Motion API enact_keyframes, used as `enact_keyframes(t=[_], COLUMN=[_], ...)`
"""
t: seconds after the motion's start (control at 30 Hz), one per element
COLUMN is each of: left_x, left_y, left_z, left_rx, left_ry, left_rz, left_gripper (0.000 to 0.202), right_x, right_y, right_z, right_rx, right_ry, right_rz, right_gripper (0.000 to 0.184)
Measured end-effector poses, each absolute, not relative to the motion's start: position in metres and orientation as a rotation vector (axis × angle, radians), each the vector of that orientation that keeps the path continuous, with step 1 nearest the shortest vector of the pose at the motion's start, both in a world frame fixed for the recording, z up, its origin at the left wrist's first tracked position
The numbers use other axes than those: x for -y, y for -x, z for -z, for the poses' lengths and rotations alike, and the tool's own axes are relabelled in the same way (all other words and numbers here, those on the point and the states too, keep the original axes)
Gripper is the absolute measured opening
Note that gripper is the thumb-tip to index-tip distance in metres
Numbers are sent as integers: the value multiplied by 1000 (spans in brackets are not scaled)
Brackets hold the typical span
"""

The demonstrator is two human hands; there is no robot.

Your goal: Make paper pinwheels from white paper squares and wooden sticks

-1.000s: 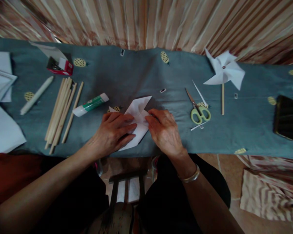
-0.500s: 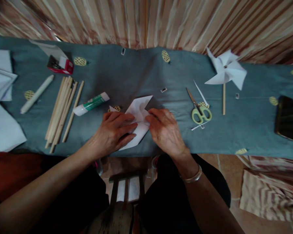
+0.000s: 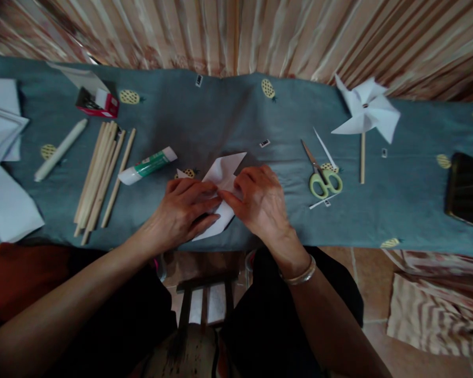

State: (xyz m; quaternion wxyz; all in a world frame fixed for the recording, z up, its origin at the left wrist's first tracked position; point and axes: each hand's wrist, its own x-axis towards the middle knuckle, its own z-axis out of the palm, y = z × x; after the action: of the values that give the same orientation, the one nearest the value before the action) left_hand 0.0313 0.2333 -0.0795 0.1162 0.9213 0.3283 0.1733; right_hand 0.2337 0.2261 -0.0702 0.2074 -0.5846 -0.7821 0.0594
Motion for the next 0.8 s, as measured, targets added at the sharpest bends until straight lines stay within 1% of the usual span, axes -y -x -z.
enact_keyframes(t=[0.17, 0.5, 0.67, 0.8], left_x=[-233, -233, -232, -232], left_y=[-31, -32, -32, -31], left_z=[79, 79, 78, 79], left_rx=[-958, -976, -977, -981], left_ry=[-2698, -2700, -2698, -2693], left_rz=[-495, -475, -455, -461], left_gripper=[29, 28, 29, 29], right_x=[-226, -231, -237, -241], right_y=[-233, -227, -223, -221], right_z=[71, 69, 68, 68], right_rx=[2164, 2096, 2052, 2066], right_ry=[1657, 1790, 1861, 1869], right_rz=[-124, -173, -248, -295], right_gripper=[21, 18, 32, 30])
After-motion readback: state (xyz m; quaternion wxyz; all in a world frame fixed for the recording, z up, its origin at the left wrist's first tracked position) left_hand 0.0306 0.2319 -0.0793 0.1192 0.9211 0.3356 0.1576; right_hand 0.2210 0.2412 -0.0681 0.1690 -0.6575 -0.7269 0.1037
